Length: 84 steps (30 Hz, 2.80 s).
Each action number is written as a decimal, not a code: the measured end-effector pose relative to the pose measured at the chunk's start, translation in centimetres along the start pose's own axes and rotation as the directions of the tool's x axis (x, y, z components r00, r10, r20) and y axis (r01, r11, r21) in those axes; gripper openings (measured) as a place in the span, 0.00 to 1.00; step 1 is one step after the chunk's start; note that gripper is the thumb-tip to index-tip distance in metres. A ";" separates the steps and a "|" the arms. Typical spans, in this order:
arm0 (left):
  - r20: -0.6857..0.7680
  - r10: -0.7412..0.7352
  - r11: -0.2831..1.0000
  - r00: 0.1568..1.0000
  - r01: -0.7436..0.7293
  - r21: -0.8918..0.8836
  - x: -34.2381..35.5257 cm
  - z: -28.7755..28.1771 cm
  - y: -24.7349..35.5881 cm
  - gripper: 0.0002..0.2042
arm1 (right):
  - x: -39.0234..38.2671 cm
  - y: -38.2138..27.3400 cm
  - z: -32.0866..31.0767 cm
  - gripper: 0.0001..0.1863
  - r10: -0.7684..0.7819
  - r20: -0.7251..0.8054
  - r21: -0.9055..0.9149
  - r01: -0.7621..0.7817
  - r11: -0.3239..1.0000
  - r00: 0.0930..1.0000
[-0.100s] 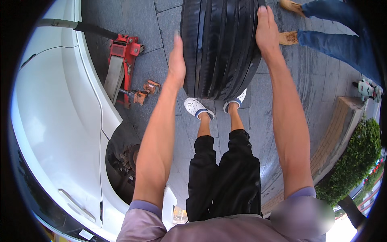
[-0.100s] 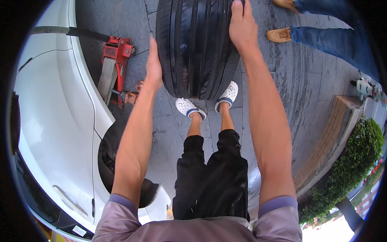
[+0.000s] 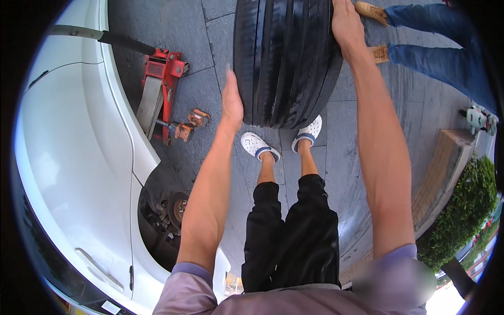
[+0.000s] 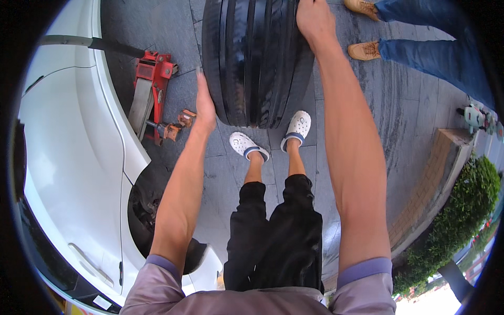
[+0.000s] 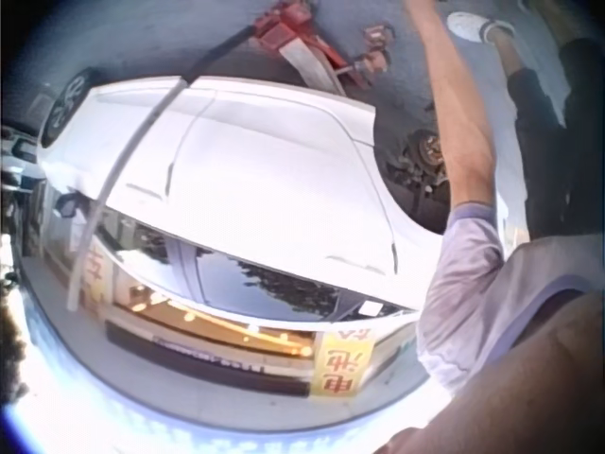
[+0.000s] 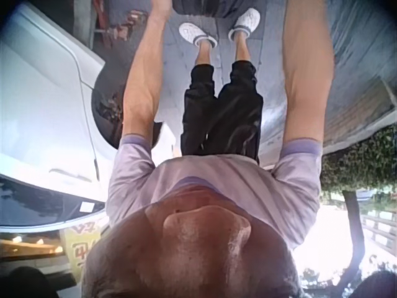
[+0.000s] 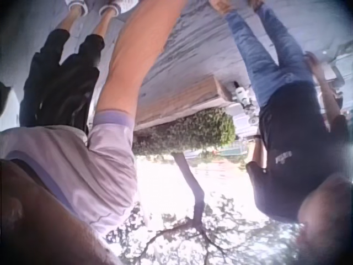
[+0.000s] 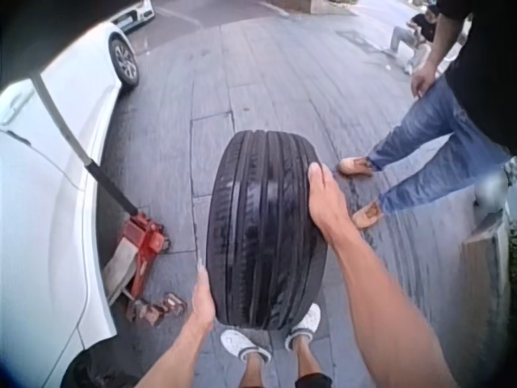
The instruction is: The person removes a tire from a white car, rolls it into a garage, and applies a sealant to a puncture using a brush. They then use a tool to insert a plug into the puncture and mount the tire onto a machine.
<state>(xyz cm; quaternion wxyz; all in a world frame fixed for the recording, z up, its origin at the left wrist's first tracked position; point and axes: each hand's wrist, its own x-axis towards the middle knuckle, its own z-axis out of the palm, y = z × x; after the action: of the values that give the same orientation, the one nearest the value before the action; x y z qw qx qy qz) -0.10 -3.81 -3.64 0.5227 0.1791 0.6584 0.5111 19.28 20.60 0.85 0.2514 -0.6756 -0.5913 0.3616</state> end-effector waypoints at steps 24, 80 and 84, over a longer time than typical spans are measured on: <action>-0.030 0.006 0.981 1.000 -0.011 -0.192 9.5 2.9 3.0 0.40 | 1.2 -0.5 2.0 0.38 -0.243 -0.150 0.050 0.253 0.966 0.958; -0.285 0.128 0.865 0.950 0.034 0.501 50.4 10.0 34.9 0.33 | 18.6 -1.2 8.4 0.46 0.375 -0.003 0.353 -0.350 0.868 0.927; -0.238 0.048 0.914 0.970 0.054 0.402 54.0 11.1 36.1 0.26 | 21.4 -1.4 8.1 0.46 0.374 -0.029 0.307 -0.347 0.886 0.927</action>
<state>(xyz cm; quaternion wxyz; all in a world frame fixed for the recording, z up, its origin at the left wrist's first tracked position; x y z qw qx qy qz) -22.22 58.11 0.84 0.3904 0.2187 0.8093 0.3805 12.85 41.08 -7.14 0.3040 -0.7433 -0.3828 0.4566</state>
